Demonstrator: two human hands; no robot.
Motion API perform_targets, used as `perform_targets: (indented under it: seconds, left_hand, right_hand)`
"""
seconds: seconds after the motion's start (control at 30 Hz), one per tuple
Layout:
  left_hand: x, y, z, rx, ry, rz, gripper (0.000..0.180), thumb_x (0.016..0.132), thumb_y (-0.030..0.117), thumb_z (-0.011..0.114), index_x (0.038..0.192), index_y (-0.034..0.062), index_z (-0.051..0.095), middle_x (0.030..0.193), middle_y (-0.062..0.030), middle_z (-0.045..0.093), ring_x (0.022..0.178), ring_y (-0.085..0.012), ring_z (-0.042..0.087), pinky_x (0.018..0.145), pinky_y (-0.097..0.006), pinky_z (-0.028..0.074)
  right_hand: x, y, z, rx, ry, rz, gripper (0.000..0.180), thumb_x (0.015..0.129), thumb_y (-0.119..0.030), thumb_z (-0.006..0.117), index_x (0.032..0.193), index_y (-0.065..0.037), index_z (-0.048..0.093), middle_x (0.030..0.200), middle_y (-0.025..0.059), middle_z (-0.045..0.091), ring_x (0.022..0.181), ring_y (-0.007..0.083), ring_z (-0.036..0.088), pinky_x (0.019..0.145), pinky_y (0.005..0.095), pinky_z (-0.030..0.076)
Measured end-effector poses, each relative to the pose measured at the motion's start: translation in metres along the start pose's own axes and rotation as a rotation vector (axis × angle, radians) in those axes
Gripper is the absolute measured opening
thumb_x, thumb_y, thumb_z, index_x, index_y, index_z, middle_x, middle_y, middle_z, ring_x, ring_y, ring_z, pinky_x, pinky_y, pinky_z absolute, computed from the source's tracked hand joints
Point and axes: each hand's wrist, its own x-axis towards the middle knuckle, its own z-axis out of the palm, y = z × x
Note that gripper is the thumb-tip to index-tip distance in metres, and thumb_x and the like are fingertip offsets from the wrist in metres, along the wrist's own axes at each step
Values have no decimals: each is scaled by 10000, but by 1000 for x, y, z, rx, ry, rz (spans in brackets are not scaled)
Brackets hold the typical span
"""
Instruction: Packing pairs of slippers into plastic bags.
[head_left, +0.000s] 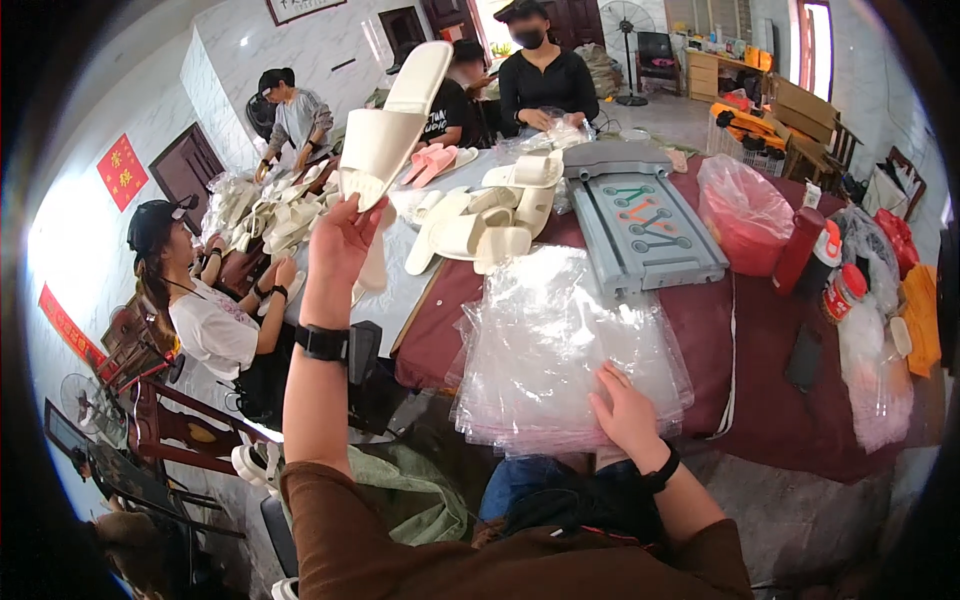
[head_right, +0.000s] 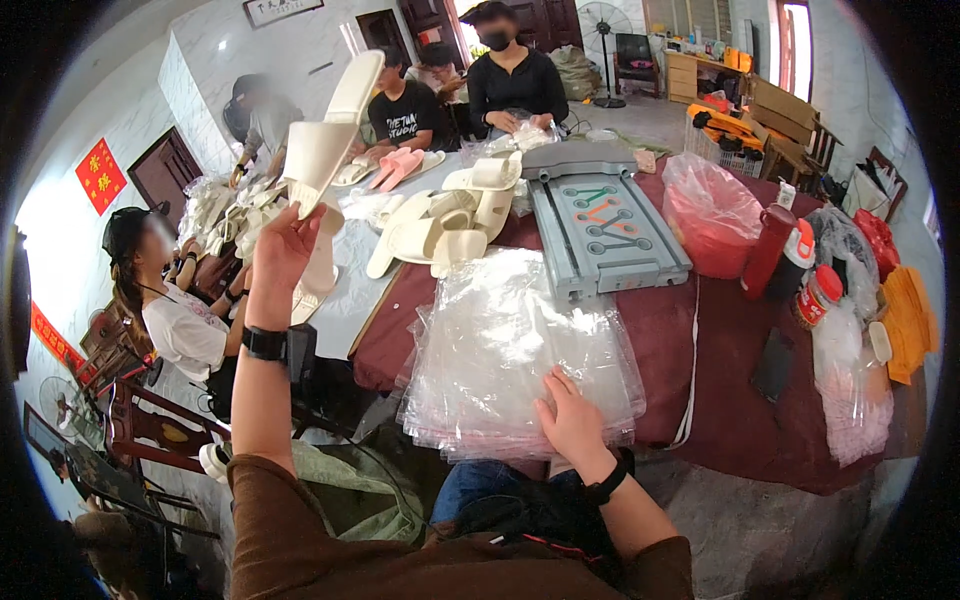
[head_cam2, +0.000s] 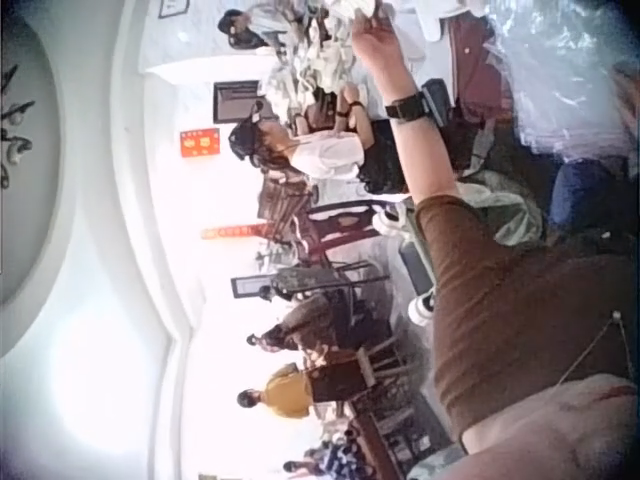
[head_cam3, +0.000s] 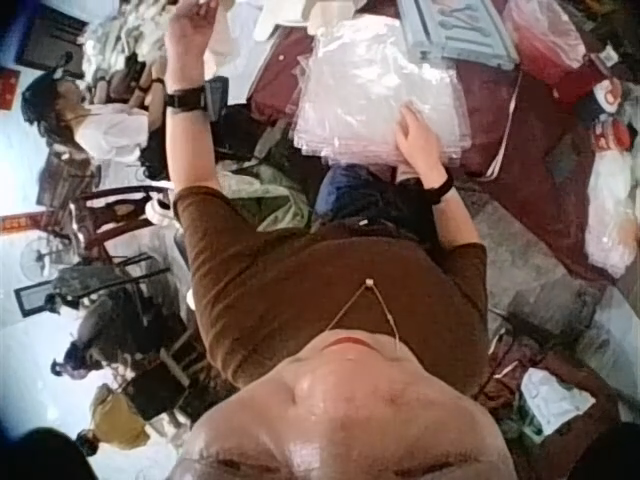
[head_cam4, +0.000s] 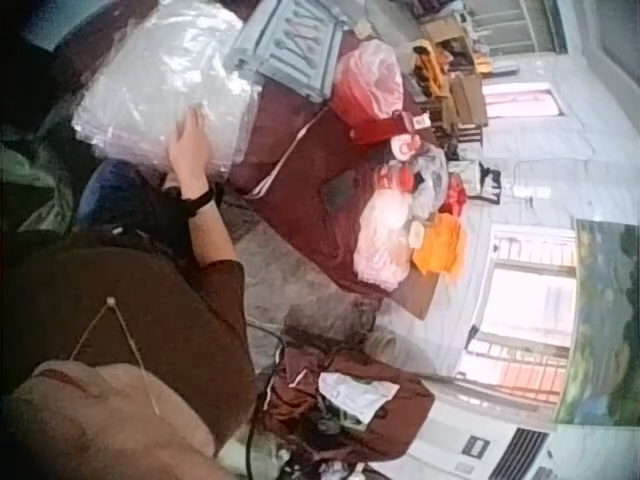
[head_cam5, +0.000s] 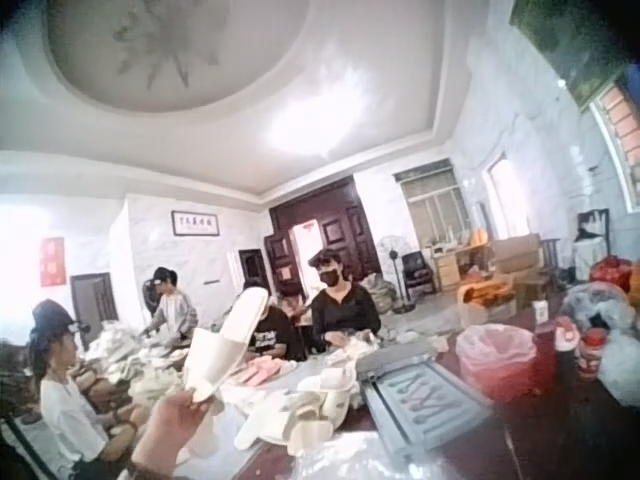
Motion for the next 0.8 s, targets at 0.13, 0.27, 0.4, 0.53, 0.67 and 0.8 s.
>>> perform_targets:
  seconds: [0.13, 0.27, 0.4, 0.53, 0.67, 0.8]
  left_hand:
    - [-38, 20, 44, -63, -140, -165, 251, 1008, 107, 514, 1130, -107, 565, 1091, -234, 677, 966, -276, 709, 811, -303, 626]
    - [-63, 10, 66, -123, -289, -378, 313, 1010, 108, 478, 1210, -122, 553, 1123, -227, 677, 958, -278, 714, 788, -326, 635]
    - [-77, -28, 81, -136, -403, -523, 409, 1013, 111, 487, 1382, -67, 483, 1281, -176, 638, 1123, -267, 673, 921, -364, 594]
    - [-88, -74, 81, -2, -406, -618, 407, 1014, 122, 527, 1378, -57, 483, 1281, -158, 644, 1090, -232, 686, 911, -349, 591]
    - [-96, -107, 81, 94, -526, -703, 361, 1014, 148, 562, 1316, -49, 546, 1204, -127, 682, 1017, -201, 709, 879, -323, 592]
    - [-112, -115, 97, 72, -489, -780, 322, 1006, 127, 581, 1277, -47, 581, 1184, -119, 689, 1009, -198, 710, 888, -322, 588]
  right_hand:
    - [0, 0, -9, 39, -45, 18, 450, 933, -277, 630, 1324, -58, 590, 1461, 118, 543, 1197, 325, 619, 953, 410, 523]
    - [3, 14, -7, 75, 2, -32, 454, 939, -278, 642, 1329, -51, 593, 1434, 130, 566, 1215, 326, 609, 979, 396, 509]
    - [7, 30, -6, 434, -32, 108, 437, 990, -316, 622, 1342, -57, 599, 1312, 138, 650, 1164, 264, 644, 937, 354, 515]
    - [14, 7, -40, 885, -198, 535, 396, 1007, -313, 627, 1328, -80, 632, 1060, 60, 715, 797, 111, 671, 630, 264, 542]
    - [9, -11, -54, 770, -106, 238, 362, 960, -295, 708, 1251, -89, 646, 832, -15, 632, 614, 75, 542, 588, 249, 492]
    - [15, -24, -59, 507, 92, 169, 381, 928, -293, 719, 1243, -95, 639, 1001, 32, 560, 789, 135, 505, 700, 302, 471]
